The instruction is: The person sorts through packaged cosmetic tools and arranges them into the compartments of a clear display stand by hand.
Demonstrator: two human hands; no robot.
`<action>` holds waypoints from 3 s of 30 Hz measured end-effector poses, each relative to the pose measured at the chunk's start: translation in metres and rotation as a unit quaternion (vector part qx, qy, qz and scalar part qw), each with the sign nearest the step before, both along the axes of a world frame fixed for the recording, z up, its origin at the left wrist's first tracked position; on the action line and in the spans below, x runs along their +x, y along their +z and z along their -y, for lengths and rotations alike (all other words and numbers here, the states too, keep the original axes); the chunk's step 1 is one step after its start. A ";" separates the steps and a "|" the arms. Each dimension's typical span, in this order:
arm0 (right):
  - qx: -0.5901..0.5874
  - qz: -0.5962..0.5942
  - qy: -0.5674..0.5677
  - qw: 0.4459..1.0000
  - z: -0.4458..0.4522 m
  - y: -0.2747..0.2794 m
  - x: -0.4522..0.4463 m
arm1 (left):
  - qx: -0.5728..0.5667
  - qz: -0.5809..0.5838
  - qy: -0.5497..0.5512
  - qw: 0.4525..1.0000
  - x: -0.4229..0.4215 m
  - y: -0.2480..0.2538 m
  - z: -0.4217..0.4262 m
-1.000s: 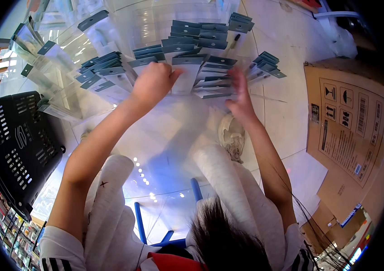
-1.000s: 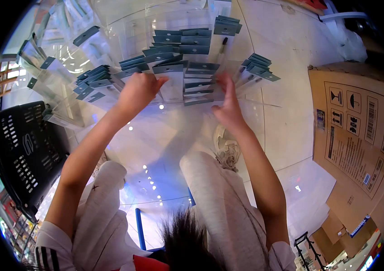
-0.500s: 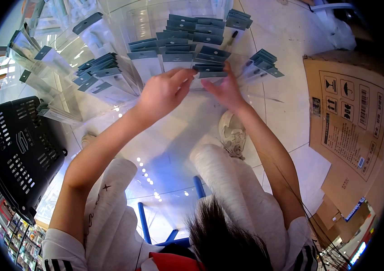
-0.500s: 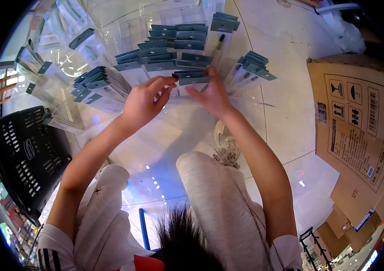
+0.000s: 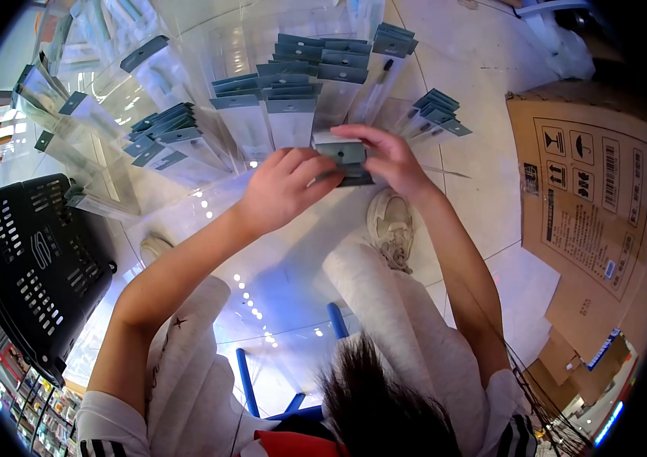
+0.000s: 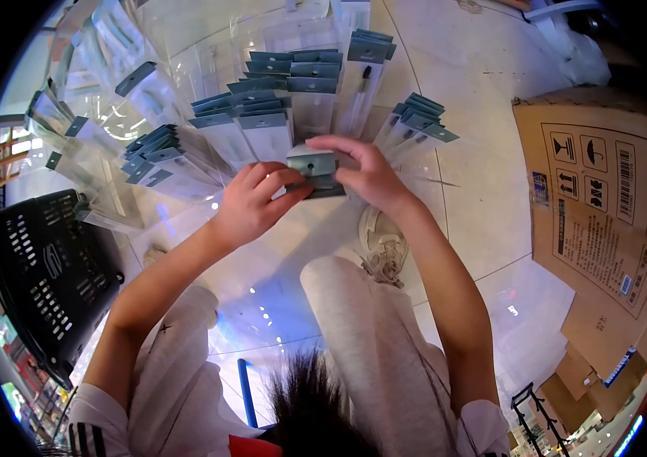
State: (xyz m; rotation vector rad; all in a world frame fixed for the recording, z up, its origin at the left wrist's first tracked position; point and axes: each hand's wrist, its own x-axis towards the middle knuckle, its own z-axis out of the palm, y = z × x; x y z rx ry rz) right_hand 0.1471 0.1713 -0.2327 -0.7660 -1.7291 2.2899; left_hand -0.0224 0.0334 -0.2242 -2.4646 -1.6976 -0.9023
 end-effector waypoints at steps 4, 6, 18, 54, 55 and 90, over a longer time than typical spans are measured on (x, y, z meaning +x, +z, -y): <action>0.133 0.038 0.004 0.990 0.005 -0.004 0.000 | 0.027 -0.013 0.002 1.000 0.003 -0.005 0.004; 0.162 0.045 -0.039 0.985 0.002 -0.014 -0.003 | 0.031 -0.019 0.008 0.999 0.004 -0.002 0.003; 0.159 0.096 -0.023 0.982 -0.013 -0.019 -0.008 | 0.006 0.017 -0.001 1.000 0.003 -0.005 0.004; 0.553 0.020 -0.073 0.830 -0.003 0.000 -0.009 | -0.044 0.066 -0.012 0.997 0.003 -0.010 0.007; 0.544 0.026 -0.097 0.833 0.000 -0.005 -0.010 | -0.041 0.066 -0.012 0.997 0.003 -0.010 0.007; 0.493 0.171 -0.007 0.853 -0.046 0.014 -0.034 | -0.058 0.077 -0.020 0.995 0.007 -0.010 0.003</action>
